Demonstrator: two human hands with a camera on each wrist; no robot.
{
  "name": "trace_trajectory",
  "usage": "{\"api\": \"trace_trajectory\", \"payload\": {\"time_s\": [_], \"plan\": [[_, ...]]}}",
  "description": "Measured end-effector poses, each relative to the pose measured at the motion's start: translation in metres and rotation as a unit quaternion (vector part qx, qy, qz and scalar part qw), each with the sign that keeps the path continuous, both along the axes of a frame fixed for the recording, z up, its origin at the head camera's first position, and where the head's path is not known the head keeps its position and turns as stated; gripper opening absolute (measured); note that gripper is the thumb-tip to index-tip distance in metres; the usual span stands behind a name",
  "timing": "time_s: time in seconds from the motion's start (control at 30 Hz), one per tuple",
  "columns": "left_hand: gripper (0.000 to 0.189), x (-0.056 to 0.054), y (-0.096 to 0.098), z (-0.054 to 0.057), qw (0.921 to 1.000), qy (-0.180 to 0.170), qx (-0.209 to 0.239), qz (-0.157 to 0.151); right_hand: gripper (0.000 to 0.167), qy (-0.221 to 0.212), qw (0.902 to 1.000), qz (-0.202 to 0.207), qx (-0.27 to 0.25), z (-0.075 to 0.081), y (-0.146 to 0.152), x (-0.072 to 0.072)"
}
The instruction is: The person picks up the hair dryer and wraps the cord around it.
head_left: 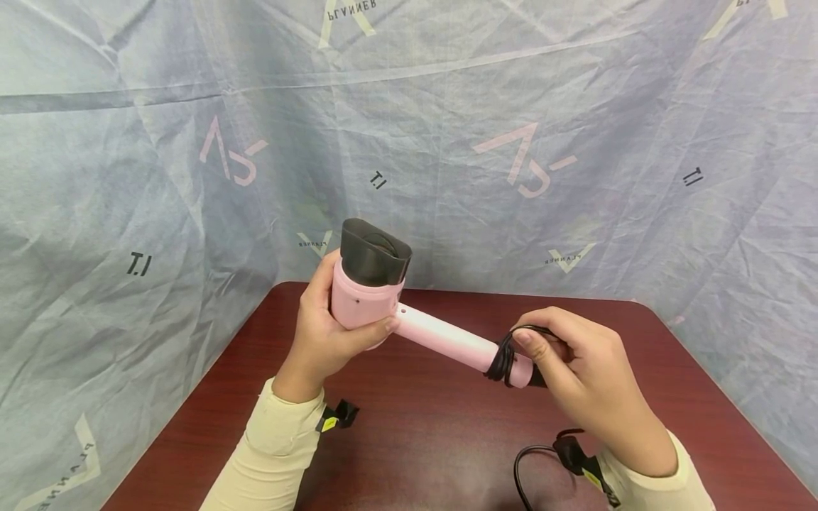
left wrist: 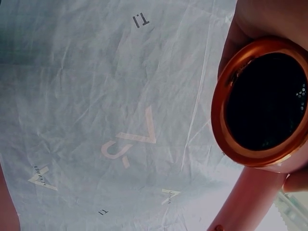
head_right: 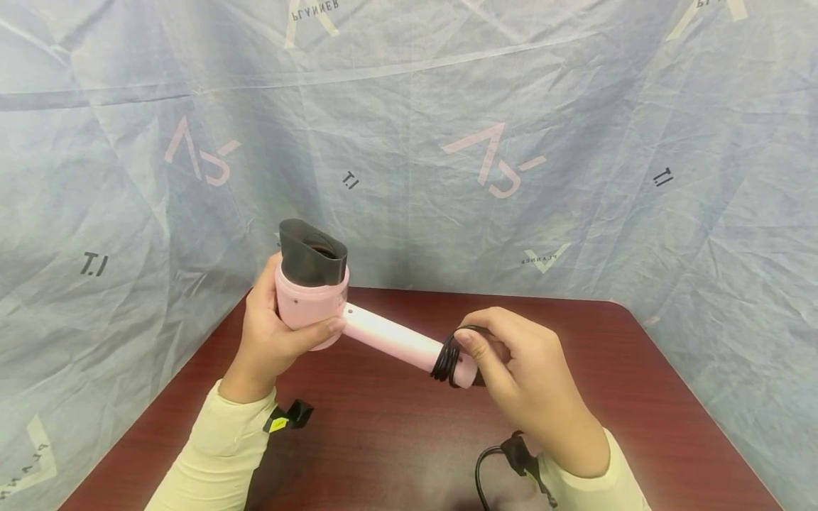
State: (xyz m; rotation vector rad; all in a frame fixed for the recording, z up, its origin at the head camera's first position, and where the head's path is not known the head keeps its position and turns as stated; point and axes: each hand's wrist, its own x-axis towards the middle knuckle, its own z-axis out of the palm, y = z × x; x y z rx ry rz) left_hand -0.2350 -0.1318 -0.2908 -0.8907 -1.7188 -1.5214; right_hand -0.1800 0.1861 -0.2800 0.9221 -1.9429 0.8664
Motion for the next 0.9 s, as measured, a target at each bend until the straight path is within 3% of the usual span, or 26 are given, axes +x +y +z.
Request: {"api": "trace_trajectory", "payload": {"time_s": [0.17,0.4,0.7,0.9], "plan": [[0.088,0.001,0.001,0.000,0.9999,-0.008,0.001,-0.012,0.018,-0.017,0.9998,-0.011,0.007,-0.003,0.003,-0.002],[0.087,0.000,0.001,0.000,0.9997,-0.003,0.006,-0.023,0.030,-0.055,0.9980,-0.024,0.017,-0.002,0.007,-0.002],[0.087,0.000,-0.002,0.000,0.9999,-0.002,-0.004,-0.015,0.019,-0.097,0.9952,-0.011,0.008,0.000,0.010,-0.001],[0.087,0.001,-0.003,0.000,0.9998,-0.003,-0.004,-0.019,0.015,-0.100,0.9949,0.000,0.014,0.000,0.013,-0.002]]}}
